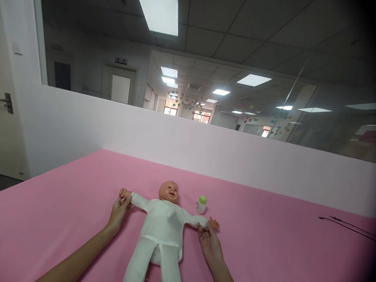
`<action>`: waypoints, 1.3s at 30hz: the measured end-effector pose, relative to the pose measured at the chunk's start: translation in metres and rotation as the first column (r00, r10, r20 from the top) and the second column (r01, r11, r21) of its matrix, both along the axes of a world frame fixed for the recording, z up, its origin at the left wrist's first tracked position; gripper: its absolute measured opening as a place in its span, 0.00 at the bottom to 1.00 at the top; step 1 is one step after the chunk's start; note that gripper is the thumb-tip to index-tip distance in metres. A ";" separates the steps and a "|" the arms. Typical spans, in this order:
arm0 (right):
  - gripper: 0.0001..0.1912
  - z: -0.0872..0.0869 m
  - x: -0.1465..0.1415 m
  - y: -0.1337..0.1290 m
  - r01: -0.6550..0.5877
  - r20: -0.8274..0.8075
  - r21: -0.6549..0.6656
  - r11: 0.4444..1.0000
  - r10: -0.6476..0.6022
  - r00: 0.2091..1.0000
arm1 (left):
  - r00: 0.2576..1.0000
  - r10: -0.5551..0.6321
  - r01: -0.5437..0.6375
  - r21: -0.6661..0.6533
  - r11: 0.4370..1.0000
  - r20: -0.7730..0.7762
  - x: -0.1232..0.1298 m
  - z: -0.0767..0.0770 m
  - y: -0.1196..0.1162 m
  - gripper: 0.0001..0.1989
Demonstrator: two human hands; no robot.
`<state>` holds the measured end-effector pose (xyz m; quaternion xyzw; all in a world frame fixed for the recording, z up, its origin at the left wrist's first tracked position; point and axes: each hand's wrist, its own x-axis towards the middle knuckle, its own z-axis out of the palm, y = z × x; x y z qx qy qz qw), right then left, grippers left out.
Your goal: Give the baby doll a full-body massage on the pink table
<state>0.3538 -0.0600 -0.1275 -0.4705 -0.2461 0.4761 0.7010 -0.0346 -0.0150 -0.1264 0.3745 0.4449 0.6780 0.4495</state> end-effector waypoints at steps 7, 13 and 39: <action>0.29 0.017 -0.028 -0.022 -0.184 0.518 0.185 0.965 0.063 0.853 | 0.869 0.043 0.132 0.315 0.940 -0.493 0.013 -0.001 -0.021 0.16; 0.20 0.016 -0.044 -0.042 -0.604 0.961 0.112 0.789 0.068 0.268 | 0.474 0.360 0.570 0.592 0.569 -0.803 0.022 0.004 -0.032 0.20; 0.20 0.025 -0.045 -0.042 -0.491 0.853 0.181 0.852 0.112 0.509 | 0.591 0.128 0.481 0.476 0.736 -0.796 0.023 0.010 -0.044 0.15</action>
